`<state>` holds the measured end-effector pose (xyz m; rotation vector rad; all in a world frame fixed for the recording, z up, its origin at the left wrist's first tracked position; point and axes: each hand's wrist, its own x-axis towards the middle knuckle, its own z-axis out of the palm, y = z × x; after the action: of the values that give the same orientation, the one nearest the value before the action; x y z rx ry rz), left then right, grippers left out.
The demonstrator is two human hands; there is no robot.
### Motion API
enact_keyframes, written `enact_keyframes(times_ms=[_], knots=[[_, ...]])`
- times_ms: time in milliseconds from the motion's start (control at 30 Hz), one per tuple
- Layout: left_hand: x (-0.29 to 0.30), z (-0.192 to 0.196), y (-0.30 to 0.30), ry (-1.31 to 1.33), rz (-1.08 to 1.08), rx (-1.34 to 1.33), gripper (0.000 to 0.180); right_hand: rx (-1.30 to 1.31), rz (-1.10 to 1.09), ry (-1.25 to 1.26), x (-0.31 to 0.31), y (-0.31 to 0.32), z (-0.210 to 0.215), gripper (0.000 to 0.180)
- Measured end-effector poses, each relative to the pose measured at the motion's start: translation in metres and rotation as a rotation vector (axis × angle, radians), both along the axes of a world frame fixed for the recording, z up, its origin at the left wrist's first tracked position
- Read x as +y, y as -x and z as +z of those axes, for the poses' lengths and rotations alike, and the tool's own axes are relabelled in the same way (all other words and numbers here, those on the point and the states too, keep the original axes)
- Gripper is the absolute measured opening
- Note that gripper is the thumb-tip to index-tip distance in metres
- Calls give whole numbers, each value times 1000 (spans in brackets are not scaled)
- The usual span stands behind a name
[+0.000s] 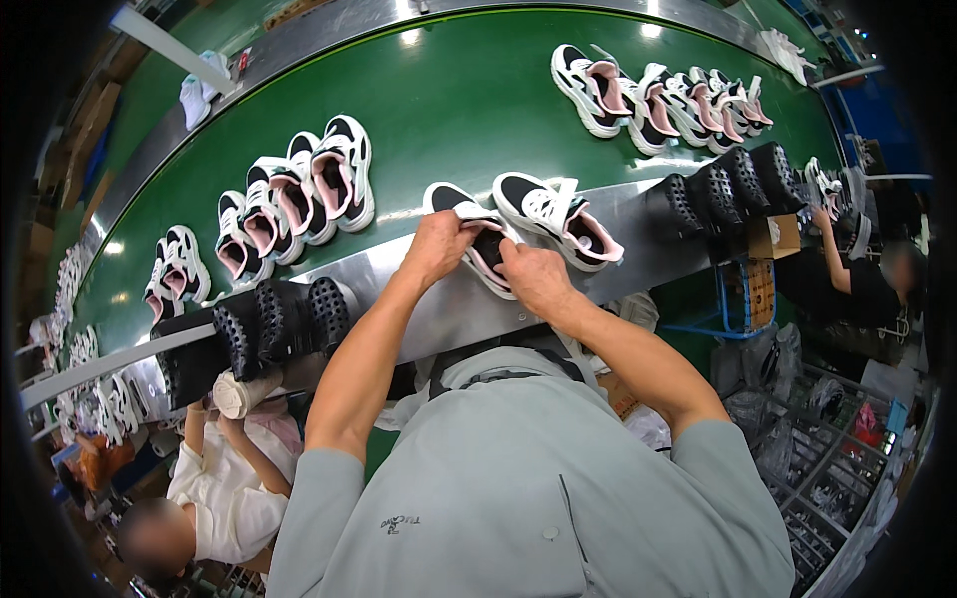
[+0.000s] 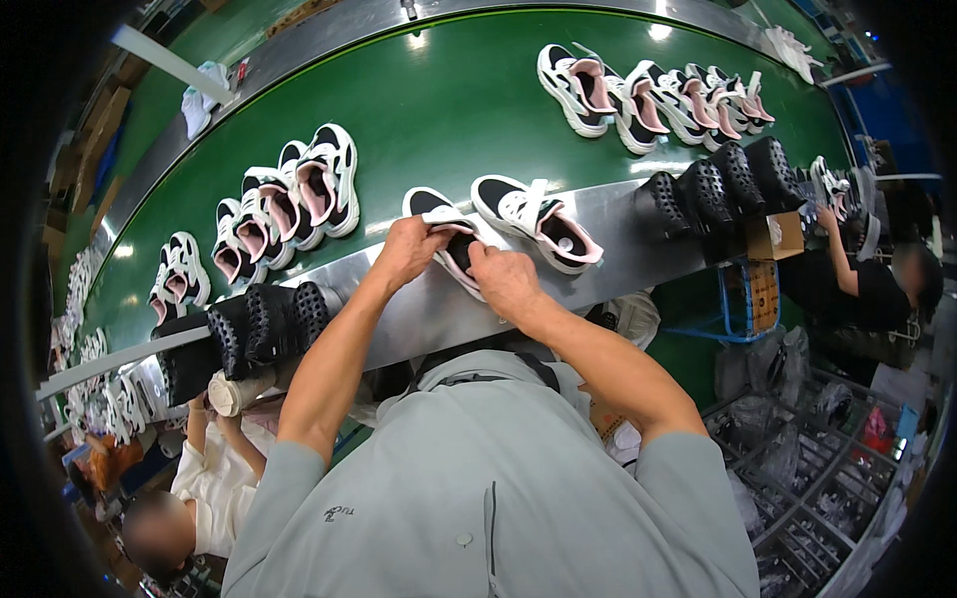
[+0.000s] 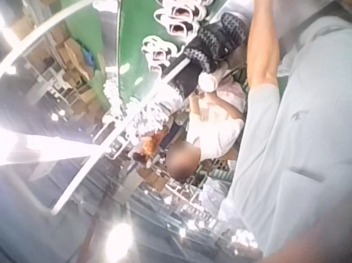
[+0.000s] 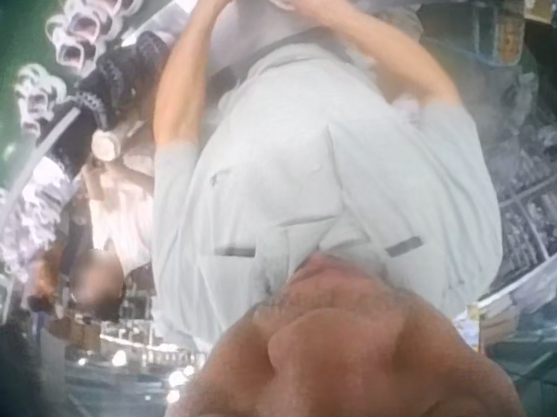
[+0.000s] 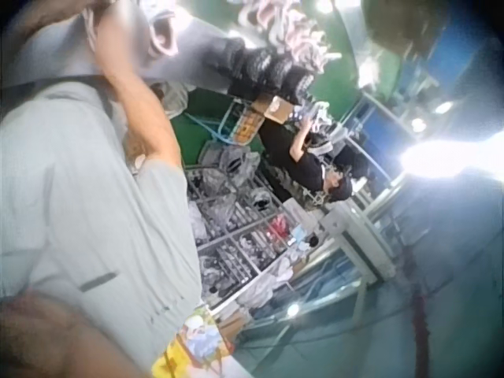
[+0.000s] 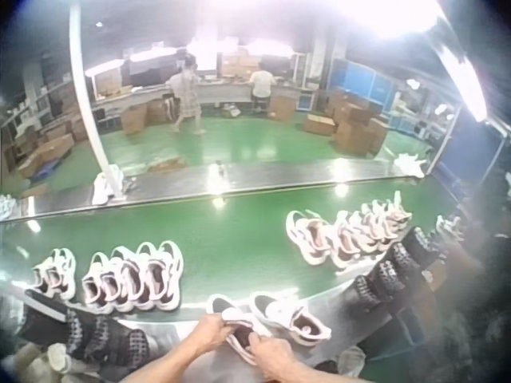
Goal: The person collects shoes and shoe soles from various bins and bags, organizes them into pairs, and places them onto a conveyor belt table.
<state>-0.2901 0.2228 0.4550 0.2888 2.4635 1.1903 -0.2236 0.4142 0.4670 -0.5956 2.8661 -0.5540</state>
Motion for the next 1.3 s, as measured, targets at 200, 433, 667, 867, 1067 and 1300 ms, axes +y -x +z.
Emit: enact_keyframes(times_ms=[200, 433, 667, 867, 1067, 1300], knots=[[12, 7, -2, 1, 14, 190, 21, 83, -204, 6, -24, 5, -38, 25], [45, 2, -69, 143, 390, -88, 88, 214, -495, 463, 7, -4, -36, 43], [23, -21, -72, 221, 390, -13, 66, -367, -518, 340, -16, 18, -19, 49], [14, -19, -67, 104, 436, 39, 56, -118, 126, 649, 2, 62, -18, 32], [16, -36, -65, 75, 552, 185, 51, 116, 478, 427, -5, 73, -23, 34], [29, -9, -77, 21, 581, 144, 54, -594, -4, 973, -4, 77, -36, 19]])
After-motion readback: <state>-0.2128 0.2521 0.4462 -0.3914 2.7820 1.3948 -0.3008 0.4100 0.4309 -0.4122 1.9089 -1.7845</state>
